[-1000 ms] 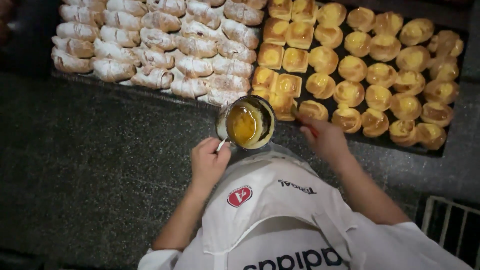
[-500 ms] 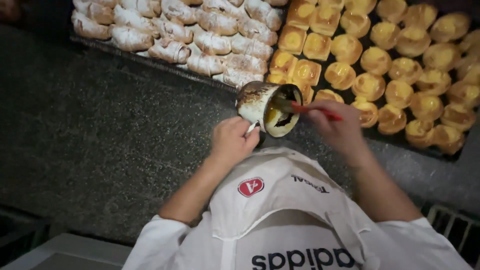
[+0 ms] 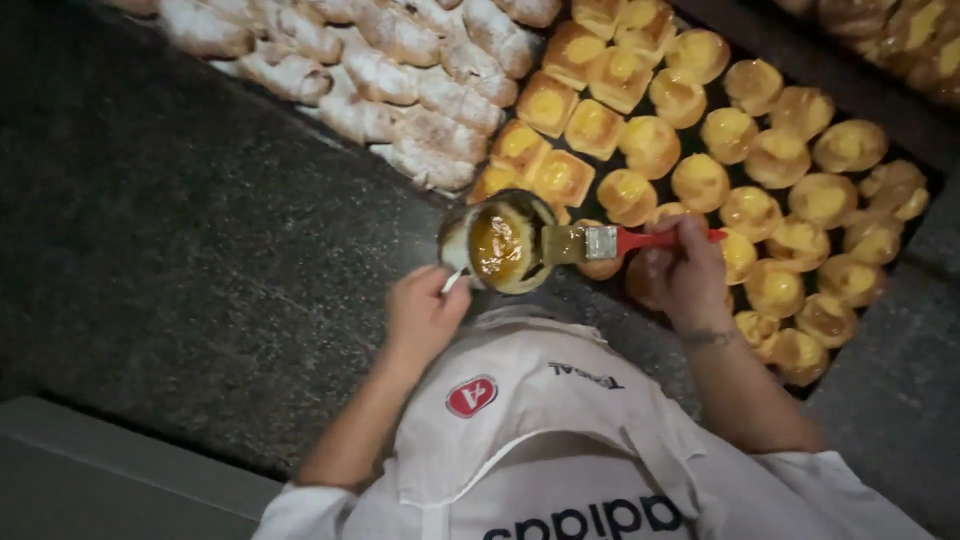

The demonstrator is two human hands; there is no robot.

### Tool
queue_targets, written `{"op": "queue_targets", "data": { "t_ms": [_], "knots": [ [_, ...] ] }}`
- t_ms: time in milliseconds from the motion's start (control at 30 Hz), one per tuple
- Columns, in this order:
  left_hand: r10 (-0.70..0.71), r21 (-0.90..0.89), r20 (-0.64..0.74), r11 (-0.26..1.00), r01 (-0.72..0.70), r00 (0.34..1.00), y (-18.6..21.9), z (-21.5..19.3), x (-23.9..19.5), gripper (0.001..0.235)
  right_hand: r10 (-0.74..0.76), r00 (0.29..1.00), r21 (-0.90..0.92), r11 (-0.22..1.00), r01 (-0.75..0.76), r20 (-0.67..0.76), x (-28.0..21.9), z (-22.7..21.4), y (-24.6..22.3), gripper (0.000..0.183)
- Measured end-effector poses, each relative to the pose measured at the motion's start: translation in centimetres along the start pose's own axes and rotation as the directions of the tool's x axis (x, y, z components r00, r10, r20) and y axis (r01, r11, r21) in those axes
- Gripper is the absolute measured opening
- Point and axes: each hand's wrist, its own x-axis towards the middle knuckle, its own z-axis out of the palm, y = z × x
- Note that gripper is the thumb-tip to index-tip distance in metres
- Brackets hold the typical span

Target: The person brushes a yellow glaze onto rows of small pastries on a baking tray using a red-handled pastry brush. They repeatedly dip the brush into a small metal cup to reload glaze and continue coating the pastries one by one.

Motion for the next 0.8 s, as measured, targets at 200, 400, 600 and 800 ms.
{"op": "queue_targets", "data": {
  "t_ms": [200,400,600,800],
  "knots": [
    [-0.137,0.041,-0.121,0.989,0.143,0.983,0.6,1.1,-2.1,0.035,-0.042,0.990,-0.405,0.910,0.093,0.133,5.0,-0.5,-4.4,0.019],
    [-0.216,-0.004,-0.206,0.976,0.220,0.955,2.7,0.2,-3.7,0.036,-0.373,0.826,-0.734,0.394,0.554,0.423,20.7,-1.7,-9.4,0.027],
    [-0.194,0.147,-0.205,0.963,0.226,0.959,1.8,0.3,-5.6,0.035,-0.439,0.610,-0.641,0.096,0.762,0.660,17.6,5.0,-12.7,0.025],
    [-0.285,0.084,-0.182,0.949,0.303,0.941,0.9,-0.8,-5.1,0.034,0.198,0.615,-0.557,-0.280,0.782,0.763,4.1,8.3,-8.2,0.004]
  ]
}}
